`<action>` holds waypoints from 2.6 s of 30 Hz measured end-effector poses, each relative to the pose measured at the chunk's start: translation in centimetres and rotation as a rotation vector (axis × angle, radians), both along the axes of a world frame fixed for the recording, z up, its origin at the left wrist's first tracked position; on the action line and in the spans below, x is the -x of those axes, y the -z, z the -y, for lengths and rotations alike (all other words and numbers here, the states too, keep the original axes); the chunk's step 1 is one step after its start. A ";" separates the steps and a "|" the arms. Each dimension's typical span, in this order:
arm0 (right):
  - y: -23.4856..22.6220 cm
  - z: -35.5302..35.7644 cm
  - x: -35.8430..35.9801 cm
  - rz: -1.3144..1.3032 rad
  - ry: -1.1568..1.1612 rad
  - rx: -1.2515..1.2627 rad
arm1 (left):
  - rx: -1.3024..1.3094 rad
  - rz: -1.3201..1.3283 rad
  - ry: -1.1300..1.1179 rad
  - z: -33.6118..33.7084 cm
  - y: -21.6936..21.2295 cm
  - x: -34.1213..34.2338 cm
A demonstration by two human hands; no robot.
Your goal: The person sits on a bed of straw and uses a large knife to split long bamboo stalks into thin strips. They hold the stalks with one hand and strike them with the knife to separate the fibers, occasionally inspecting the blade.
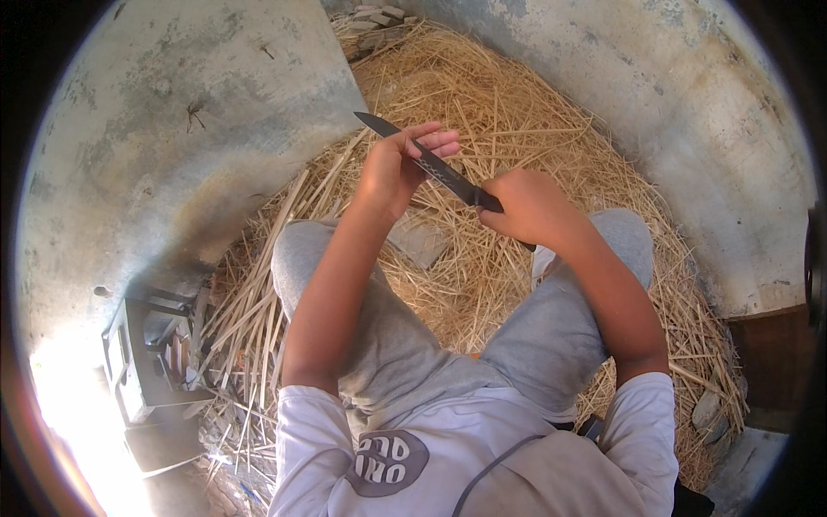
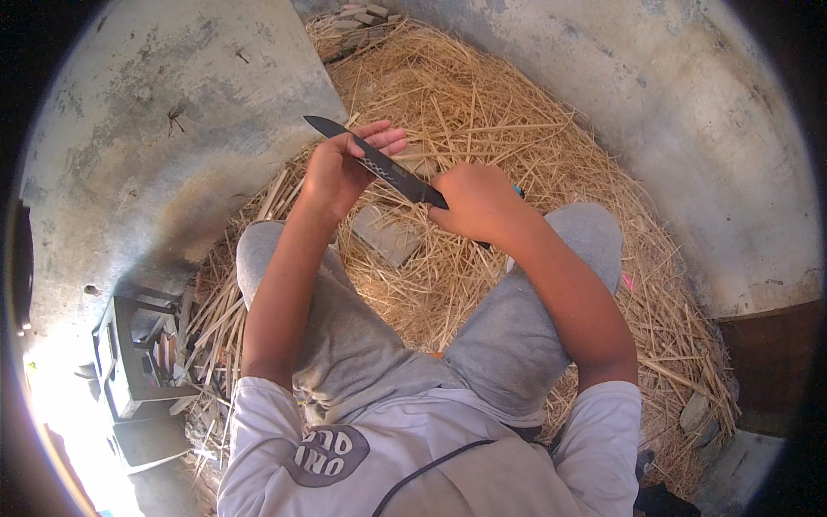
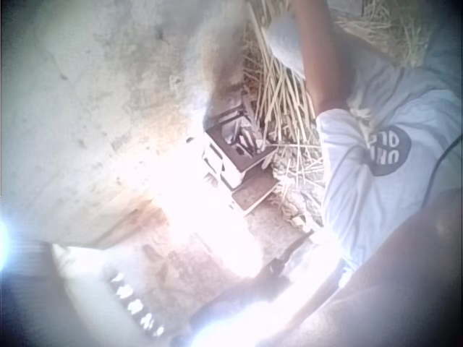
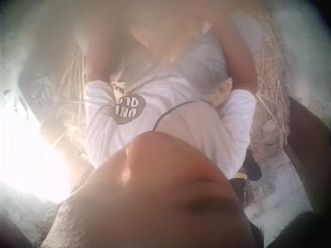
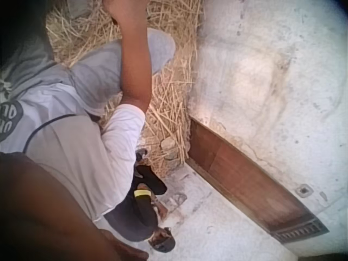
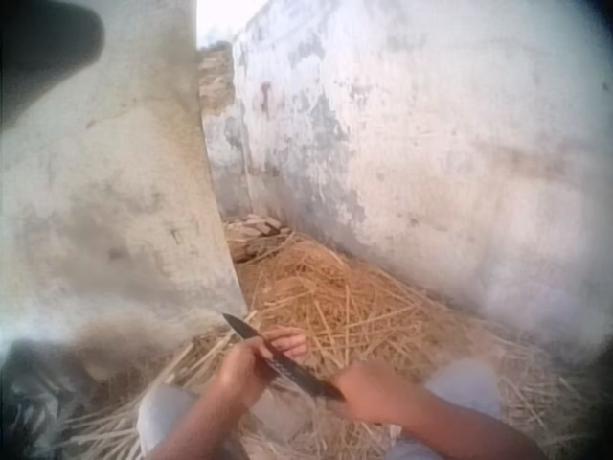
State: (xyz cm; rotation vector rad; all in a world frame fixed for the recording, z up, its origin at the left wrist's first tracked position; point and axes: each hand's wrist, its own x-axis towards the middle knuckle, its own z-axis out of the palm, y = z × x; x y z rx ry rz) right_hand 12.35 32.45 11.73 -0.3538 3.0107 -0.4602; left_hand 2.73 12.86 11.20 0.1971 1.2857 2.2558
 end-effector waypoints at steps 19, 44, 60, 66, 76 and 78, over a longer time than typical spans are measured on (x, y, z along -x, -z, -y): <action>-0.1 -0.1 -0.2 -0.036 -0.020 -0.035 | 0.014 -0.015 0.018 0.1 0.0 -0.1; 0.2 -0.4 -0.1 -0.006 -0.015 -0.052 | 0.037 0.019 0.033 -0.2 0.1 -0.1; 0.1 -0.2 -0.1 -0.001 -0.012 -0.021 | 0.028 0.046 0.035 0.0 0.4 0.0; 0.2 -0.2 -0.1 0.012 -0.016 -0.030 | 0.033 0.042 0.026 -0.1 -0.1 -0.3; 0.3 -0.3 -0.1 0.000 -0.034 -0.031 | 0.054 0.022 0.036 0.0 0.0 -0.4; 0.2 -0.2 -0.1 0.003 -0.034 -0.035 | 0.052 0.031 0.036 0.1 -0.2 -0.4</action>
